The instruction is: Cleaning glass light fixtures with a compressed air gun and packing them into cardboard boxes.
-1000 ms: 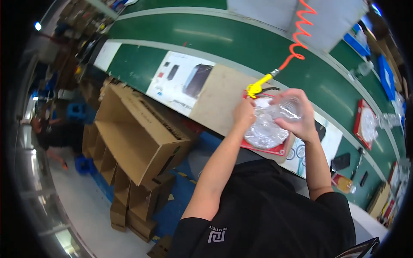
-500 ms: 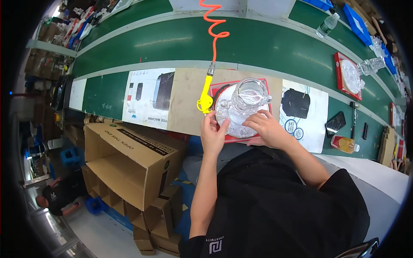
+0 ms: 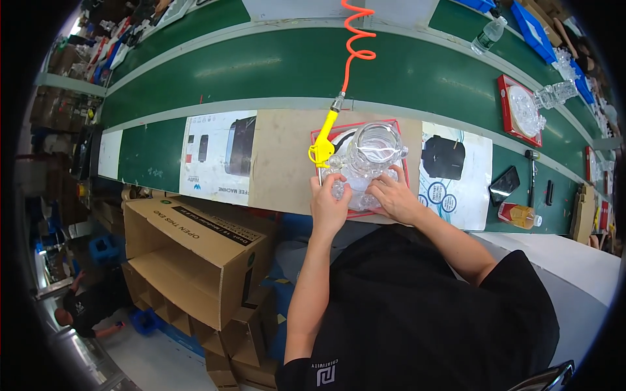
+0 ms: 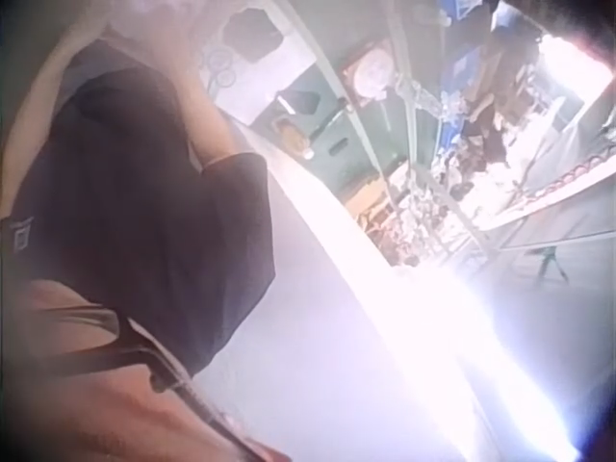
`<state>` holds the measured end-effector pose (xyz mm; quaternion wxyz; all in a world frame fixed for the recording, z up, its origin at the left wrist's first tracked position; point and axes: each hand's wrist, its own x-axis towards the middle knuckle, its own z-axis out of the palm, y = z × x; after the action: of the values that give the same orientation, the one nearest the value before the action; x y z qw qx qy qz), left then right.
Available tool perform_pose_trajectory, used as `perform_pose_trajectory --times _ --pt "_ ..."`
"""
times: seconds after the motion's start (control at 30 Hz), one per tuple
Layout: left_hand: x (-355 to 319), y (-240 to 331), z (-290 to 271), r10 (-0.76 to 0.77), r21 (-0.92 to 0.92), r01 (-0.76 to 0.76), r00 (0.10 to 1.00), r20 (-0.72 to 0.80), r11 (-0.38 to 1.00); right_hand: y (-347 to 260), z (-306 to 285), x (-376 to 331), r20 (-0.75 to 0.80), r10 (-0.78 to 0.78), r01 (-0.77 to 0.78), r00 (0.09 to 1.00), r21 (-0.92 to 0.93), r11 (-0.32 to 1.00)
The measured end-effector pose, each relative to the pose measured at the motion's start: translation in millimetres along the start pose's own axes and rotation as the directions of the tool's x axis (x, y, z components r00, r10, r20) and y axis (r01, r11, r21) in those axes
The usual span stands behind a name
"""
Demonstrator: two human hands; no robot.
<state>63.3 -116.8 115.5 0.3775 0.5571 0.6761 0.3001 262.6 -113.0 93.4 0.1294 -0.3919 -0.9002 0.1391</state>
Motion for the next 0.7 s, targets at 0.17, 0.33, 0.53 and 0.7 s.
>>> perform_pose_trajectory --times 0.17,0.33,0.53,0.7 --pt "26 -3 4 0.041 -0.006 -0.041 0.999 -0.007 0.999 15 -8 16 -0.013 -0.007 0.007 1.0 -0.016 1.0" --pt "67 -2 10 0.286 0.076 -0.278 0.947 -0.147 0.958 54 -22 54 -0.02 -0.053 0.051 0.998 -0.083 0.995" --pt "112 -30 -12 0.006 -0.195 -0.046 0.979 -0.201 0.98 70 -19 89 -0.017 -0.18 0.174 0.983 -0.186 0.967" --pt "103 5 -59 0.121 -0.373 -0.332 0.864 -0.489 0.867 77 -14 102 0.002 -0.129 0.127 0.992 -0.191 0.973"
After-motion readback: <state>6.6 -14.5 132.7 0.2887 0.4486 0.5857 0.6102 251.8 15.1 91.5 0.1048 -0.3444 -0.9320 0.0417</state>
